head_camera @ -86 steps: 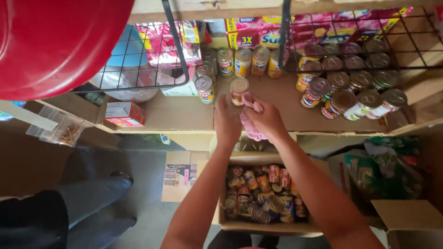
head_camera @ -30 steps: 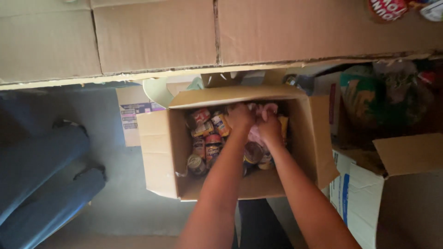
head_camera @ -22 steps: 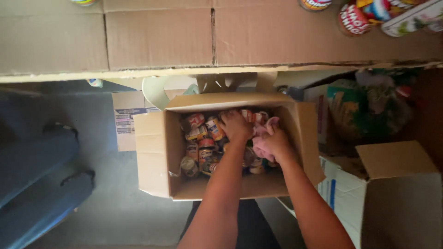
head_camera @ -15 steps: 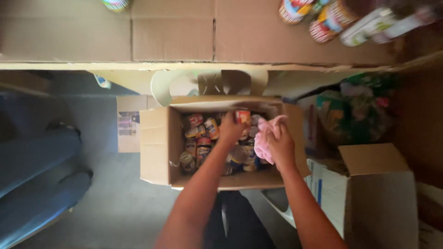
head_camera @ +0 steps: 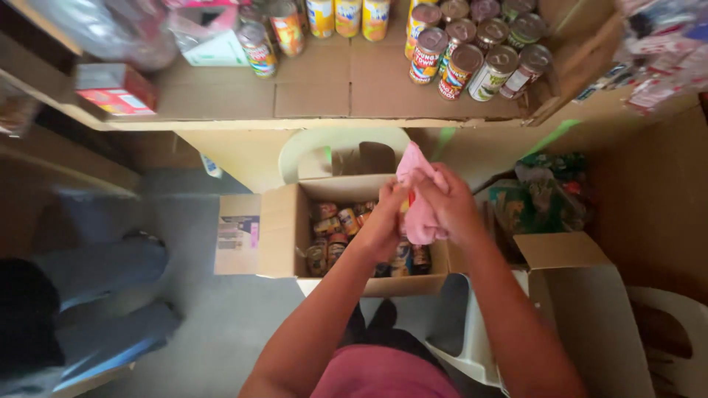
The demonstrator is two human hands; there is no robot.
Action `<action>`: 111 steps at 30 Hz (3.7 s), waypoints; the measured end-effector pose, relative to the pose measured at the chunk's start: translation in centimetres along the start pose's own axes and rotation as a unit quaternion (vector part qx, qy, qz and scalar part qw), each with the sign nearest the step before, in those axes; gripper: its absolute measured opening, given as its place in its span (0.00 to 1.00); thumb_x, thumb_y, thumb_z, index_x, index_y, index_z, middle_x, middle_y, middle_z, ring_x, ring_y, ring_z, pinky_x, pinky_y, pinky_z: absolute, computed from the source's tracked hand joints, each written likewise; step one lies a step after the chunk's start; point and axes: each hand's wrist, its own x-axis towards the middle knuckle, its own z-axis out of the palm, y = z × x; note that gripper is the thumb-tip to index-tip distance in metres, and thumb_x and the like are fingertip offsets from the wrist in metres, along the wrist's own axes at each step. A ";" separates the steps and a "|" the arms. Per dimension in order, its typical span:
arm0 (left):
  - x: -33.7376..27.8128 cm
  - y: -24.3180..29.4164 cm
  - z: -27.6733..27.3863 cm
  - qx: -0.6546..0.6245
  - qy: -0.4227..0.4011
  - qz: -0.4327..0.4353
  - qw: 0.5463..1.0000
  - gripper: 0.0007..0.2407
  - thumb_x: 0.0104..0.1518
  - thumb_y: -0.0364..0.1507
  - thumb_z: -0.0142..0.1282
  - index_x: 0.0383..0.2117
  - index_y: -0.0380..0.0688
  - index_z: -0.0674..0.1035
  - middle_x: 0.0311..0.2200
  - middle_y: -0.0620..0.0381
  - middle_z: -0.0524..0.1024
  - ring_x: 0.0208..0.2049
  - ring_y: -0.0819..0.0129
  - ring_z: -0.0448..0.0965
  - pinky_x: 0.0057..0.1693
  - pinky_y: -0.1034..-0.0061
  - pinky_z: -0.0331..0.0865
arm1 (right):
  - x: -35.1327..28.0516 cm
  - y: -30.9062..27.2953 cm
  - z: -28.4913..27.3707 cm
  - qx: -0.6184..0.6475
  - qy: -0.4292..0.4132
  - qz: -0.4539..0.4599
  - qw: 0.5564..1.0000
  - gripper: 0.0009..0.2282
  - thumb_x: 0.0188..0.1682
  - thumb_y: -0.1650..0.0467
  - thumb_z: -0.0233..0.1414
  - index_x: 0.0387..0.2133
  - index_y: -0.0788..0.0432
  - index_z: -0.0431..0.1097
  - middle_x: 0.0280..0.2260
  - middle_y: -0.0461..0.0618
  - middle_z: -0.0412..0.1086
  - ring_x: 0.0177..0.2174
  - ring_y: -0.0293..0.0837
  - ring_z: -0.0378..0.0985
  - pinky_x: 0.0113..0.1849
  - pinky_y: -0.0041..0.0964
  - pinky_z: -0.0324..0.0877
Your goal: Wiping canned goods with a cloth and placing them onto a shelf in a storage area.
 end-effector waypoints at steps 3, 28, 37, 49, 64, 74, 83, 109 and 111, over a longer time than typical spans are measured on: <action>-1.6 1.1 1.1 0.211 0.023 0.101 0.972 0.35 0.55 0.34 0.62 0.66 0.46 0.52 0.51 0.48 0.73 0.47 0.64 0.77 0.51 0.67 0.74 | -1.3 -3.0 -1.1 0.082 -0.004 0.122 0.989 0.07 0.52 0.65 0.54 0.38 0.53 0.73 0.26 0.38 0.68 0.21 0.31 0.66 0.19 0.33 0.60; -5.2 11.6 4.9 0.196 -0.001 0.168 0.966 0.29 0.52 0.35 0.64 0.61 0.53 0.64 0.45 0.51 0.76 0.43 0.54 0.78 0.48 0.57 0.73 | -2.1 -9.3 -0.2 -0.142 0.056 -0.282 0.947 0.13 0.51 0.72 0.56 0.50 0.58 0.74 0.53 0.51 0.75 0.52 0.42 0.77 0.53 0.39 0.72; 2.8 5.9 -3.2 -0.201 -0.214 0.054 0.954 0.13 0.69 0.41 0.43 0.42 0.45 0.75 0.38 0.54 0.76 0.40 0.64 0.77 0.47 0.68 0.74 | -4.0 -9.0 9.4 -0.297 0.118 -0.521 0.791 0.09 0.47 0.77 0.58 0.40 0.61 0.71 0.41 0.59 0.72 0.42 0.56 0.79 0.44 0.43 0.74; -4.7 11.2 1.7 -0.028 -0.037 0.134 0.990 0.20 0.61 0.40 0.54 0.57 0.49 0.68 0.49 0.56 0.75 0.46 0.69 0.81 0.54 0.69 0.75 | -0.2 -6.6 10.1 -0.289 0.131 -0.449 0.835 0.12 0.54 0.67 0.58 0.45 0.65 0.73 0.41 0.57 0.75 0.42 0.48 0.79 0.43 0.43 0.74; 1.1 17.6 -0.1 0.295 -0.026 0.337 0.894 0.29 0.51 0.35 0.71 0.56 0.37 0.68 0.50 0.50 0.76 0.52 0.64 0.75 0.58 0.71 0.74 | 7.5 -5.6 9.0 0.000 -0.099 -0.120 0.988 0.26 0.39 0.75 0.64 0.55 0.62 0.67 0.41 0.49 0.74 0.37 0.40 0.75 0.36 0.40 0.72; 11.4 17.4 -9.4 0.473 0.212 0.387 0.763 0.24 0.55 0.30 0.64 0.57 0.43 0.69 0.50 0.46 0.77 0.52 0.54 0.79 0.55 0.64 0.73 | 19.4 -2.0 11.5 -0.132 -0.073 -0.180 0.972 0.20 0.38 0.76 0.62 0.46 0.63 0.72 0.39 0.51 0.78 0.37 0.40 0.79 0.41 0.38 0.75; 11.5 19.5 -7.9 0.490 0.319 0.378 0.718 0.23 0.50 0.28 0.67 0.53 0.53 0.72 0.44 0.43 0.79 0.46 0.50 0.81 0.49 0.59 0.75 | 19.7 -1.7 13.7 -0.096 0.034 -0.073 0.992 0.14 0.42 0.71 0.61 0.42 0.61 0.74 0.35 0.52 0.79 0.35 0.43 0.82 0.39 0.39 0.76; 15.3 17.4 -15.7 0.637 0.255 0.457 0.566 0.25 0.58 0.26 0.53 0.64 0.46 0.62 0.56 0.37 0.72 0.53 0.38 0.75 0.56 0.54 0.73 | 25.2 0.7 11.1 0.100 -0.021 -0.010 0.995 0.07 0.48 0.77 0.60 0.37 0.60 0.72 0.30 0.46 0.75 0.25 0.38 0.79 0.27 0.37 0.77; 11.6 16.5 -12.4 0.527 0.186 0.409 0.722 0.22 0.60 0.25 0.50 0.63 0.43 0.69 0.57 0.40 0.74 0.51 0.48 0.79 0.52 0.61 0.76 | 20.4 -3.4 9.3 0.144 -0.108 0.037 0.983 0.08 0.48 0.75 0.60 0.39 0.61 0.72 0.25 0.46 0.72 0.18 0.35 0.69 0.16 0.34 0.63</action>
